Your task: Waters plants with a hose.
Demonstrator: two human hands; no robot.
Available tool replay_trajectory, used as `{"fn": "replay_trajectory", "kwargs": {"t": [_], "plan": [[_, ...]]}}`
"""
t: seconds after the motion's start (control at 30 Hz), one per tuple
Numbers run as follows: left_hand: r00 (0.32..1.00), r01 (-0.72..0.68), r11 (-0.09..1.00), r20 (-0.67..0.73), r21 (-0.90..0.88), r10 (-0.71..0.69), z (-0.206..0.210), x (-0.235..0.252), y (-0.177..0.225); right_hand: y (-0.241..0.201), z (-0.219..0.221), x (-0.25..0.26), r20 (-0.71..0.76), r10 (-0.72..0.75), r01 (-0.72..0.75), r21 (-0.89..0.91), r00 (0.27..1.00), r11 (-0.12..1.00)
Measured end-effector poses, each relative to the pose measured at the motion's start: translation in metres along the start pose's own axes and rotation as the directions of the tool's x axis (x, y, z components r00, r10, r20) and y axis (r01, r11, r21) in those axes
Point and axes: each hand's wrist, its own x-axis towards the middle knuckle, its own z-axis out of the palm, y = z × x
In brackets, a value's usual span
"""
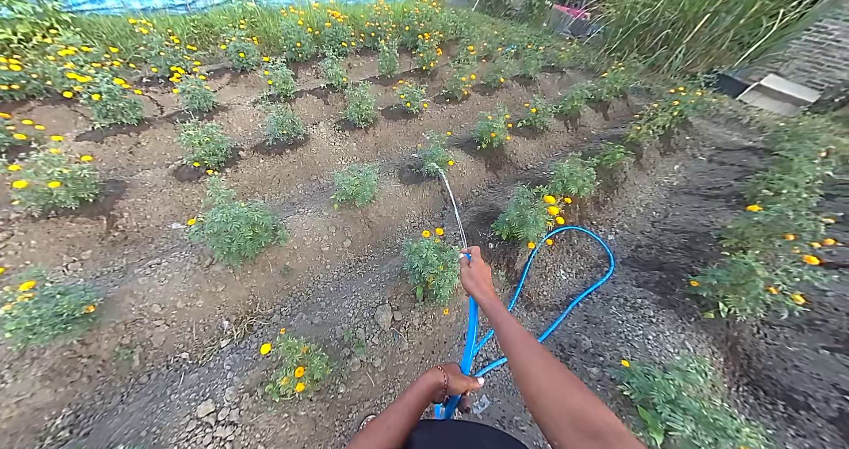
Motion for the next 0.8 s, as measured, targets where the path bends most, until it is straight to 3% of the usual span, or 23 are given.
{"fn": "replay_trajectory", "kwargs": {"t": [0.8], "plan": [[1.000,-0.016,1.000,0.003,-0.008,0.016,-0.0030,0.0041,0.0002,-0.0004,-0.0055,-0.0006,-0.063,0.000,0.001,0.025,0.998,1.000]]}}
